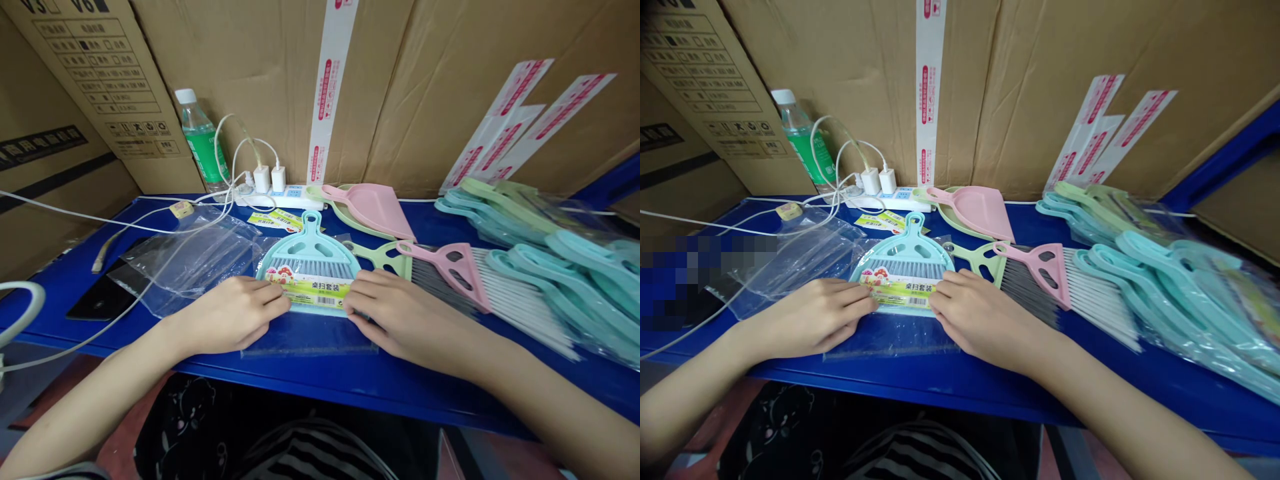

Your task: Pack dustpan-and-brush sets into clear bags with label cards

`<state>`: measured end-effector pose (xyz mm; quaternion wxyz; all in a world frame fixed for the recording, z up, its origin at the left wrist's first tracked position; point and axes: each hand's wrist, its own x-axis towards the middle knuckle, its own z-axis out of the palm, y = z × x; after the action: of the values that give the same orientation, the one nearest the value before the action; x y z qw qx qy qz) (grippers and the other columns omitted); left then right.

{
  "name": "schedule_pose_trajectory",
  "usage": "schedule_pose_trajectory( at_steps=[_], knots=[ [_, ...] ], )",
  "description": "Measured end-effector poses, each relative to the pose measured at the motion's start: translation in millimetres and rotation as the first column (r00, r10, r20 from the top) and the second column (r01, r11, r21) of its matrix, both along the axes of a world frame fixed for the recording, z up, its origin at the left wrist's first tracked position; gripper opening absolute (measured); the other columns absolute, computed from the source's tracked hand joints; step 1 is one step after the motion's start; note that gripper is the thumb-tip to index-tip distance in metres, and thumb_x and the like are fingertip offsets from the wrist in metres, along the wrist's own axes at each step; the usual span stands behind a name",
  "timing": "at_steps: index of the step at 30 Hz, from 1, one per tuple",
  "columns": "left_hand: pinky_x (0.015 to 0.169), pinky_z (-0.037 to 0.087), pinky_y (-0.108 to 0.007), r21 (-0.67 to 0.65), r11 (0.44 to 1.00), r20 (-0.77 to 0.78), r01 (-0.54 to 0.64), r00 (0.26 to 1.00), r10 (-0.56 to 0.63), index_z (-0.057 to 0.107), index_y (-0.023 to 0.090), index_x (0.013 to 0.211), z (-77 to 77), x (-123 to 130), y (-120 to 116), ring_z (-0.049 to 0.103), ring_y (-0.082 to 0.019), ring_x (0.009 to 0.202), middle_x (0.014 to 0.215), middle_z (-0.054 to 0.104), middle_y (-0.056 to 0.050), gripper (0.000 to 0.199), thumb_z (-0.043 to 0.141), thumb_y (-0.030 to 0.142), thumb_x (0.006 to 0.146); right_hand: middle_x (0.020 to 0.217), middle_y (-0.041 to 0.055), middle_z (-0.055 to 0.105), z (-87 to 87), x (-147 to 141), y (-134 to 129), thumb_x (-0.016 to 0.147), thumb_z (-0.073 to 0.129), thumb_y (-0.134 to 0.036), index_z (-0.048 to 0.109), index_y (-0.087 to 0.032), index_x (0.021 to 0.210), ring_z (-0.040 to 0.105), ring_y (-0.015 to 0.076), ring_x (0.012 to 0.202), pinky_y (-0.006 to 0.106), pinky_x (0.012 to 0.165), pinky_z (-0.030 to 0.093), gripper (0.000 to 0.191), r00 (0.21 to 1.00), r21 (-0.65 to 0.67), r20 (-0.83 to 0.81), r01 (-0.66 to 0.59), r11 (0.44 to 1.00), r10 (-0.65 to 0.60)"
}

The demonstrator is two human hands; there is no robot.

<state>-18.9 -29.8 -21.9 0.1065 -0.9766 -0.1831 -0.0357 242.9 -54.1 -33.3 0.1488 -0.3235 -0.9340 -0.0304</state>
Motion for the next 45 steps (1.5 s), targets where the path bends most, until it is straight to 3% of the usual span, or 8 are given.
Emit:
schedule_pose_trajectory(
  at_steps=[8,21,27,30,35,40,42,45],
  knots=[
    [0.061,0.048,-0.029,-0.009,1.000,0.017,0.013,1.000,-0.013,0.055,0.018,0.081,-0.5,0,1,0.060,-0.016,0.066,0.080,0.065,-0.003,0.013,0.045,0.012,0.087,0.076,0.0036,0.064,1.7,1,-1,0.089,0.053,-0.011,0.060,-0.018,0.077,0.057,0.0191,0.073,0.033,0.068,0.044,0.016,1.000,-0.026,0.002,-0.003,1.000,0.003],
    [0.055,0.044,-0.028,-0.110,0.993,0.023,-0.051,0.998,0.054,0.057,0.017,0.079,2.7,-1,0,0.057,-0.015,0.060,0.077,0.063,-0.004,0.024,0.037,0.016,0.091,0.088,0.0079,0.067,12.9,12,-8,0.084,0.055,-0.009,0.067,-0.017,0.093,0.060,0.0231,0.087,0.040,0.082,0.049,0.017,1.000,-0.195,0.021,0.006,0.981,-0.002],
    [0.055,0.045,-0.027,-0.121,0.992,0.031,-0.038,0.999,0.042,0.057,0.017,0.076,2.5,-1,0,0.058,-0.014,0.060,0.075,0.063,-0.003,0.027,0.038,0.021,0.095,0.089,0.0070,0.068,11.1,9,-10,0.085,0.053,-0.010,0.068,-0.020,0.105,0.059,0.0240,0.089,0.043,0.082,0.048,0.027,1.000,-0.171,-0.005,-0.019,0.985,0.018],
    [0.056,0.046,-0.027,-0.094,0.994,0.017,-0.048,0.999,0.050,0.060,0.017,0.083,1.5,-1,0,0.060,-0.015,0.063,0.079,0.065,-0.003,0.025,0.038,0.019,0.095,0.088,0.0070,0.068,10.7,10,-10,0.087,0.051,-0.011,0.068,-0.019,0.110,0.058,0.0237,0.087,0.043,0.083,0.048,0.030,0.999,-0.164,-0.008,-0.043,0.986,0.043],
    [0.062,0.050,-0.024,-0.144,0.989,-0.001,-0.024,1.000,0.024,0.060,0.023,0.117,1.8,-4,2,0.065,-0.013,0.070,0.092,0.069,-0.003,0.033,0.039,0.013,0.094,0.089,0.0070,0.067,13.7,11,-10,0.084,0.055,-0.010,0.070,-0.020,0.107,0.058,0.0237,0.089,0.043,0.082,0.048,0.030,0.999,-0.202,0.027,-0.040,0.979,0.046],
    [0.061,0.050,-0.024,-0.195,0.981,0.027,-0.007,1.000,0.012,0.062,0.024,0.121,3.7,-7,3,0.065,-0.013,0.068,0.098,0.069,-0.005,0.036,0.040,0.014,0.094,0.095,0.0091,0.067,18.3,15,-13,0.080,0.059,-0.011,0.069,-0.019,0.109,0.058,0.0248,0.094,0.043,0.085,0.049,0.032,0.998,-0.247,0.037,-0.041,0.968,0.052],
    [0.064,0.051,-0.026,-0.211,0.977,0.030,-0.012,0.999,0.019,0.062,0.023,0.120,4.5,-6,1,0.066,-0.014,0.074,0.101,0.069,-0.006,0.033,0.042,0.018,0.094,0.097,0.0103,0.066,19.4,16,-15,0.077,0.060,-0.011,0.069,-0.019,0.111,0.058,0.0257,0.097,0.043,0.086,0.050,0.036,0.998,-0.257,0.040,-0.031,0.966,0.043],
    [0.073,0.054,-0.032,-0.254,0.967,0.008,-0.034,0.999,0.037,0.060,0.020,0.122,6.3,-4,-2,0.067,-0.022,0.089,0.109,0.068,-0.009,0.036,0.053,0.037,0.091,0.100,0.0107,0.066,19.0,18,-18,0.075,0.060,-0.009,0.069,-0.018,0.112,0.058,0.0266,0.101,0.045,0.089,0.050,0.040,0.998,-0.254,0.046,-0.035,0.967,0.048]
  ],
)
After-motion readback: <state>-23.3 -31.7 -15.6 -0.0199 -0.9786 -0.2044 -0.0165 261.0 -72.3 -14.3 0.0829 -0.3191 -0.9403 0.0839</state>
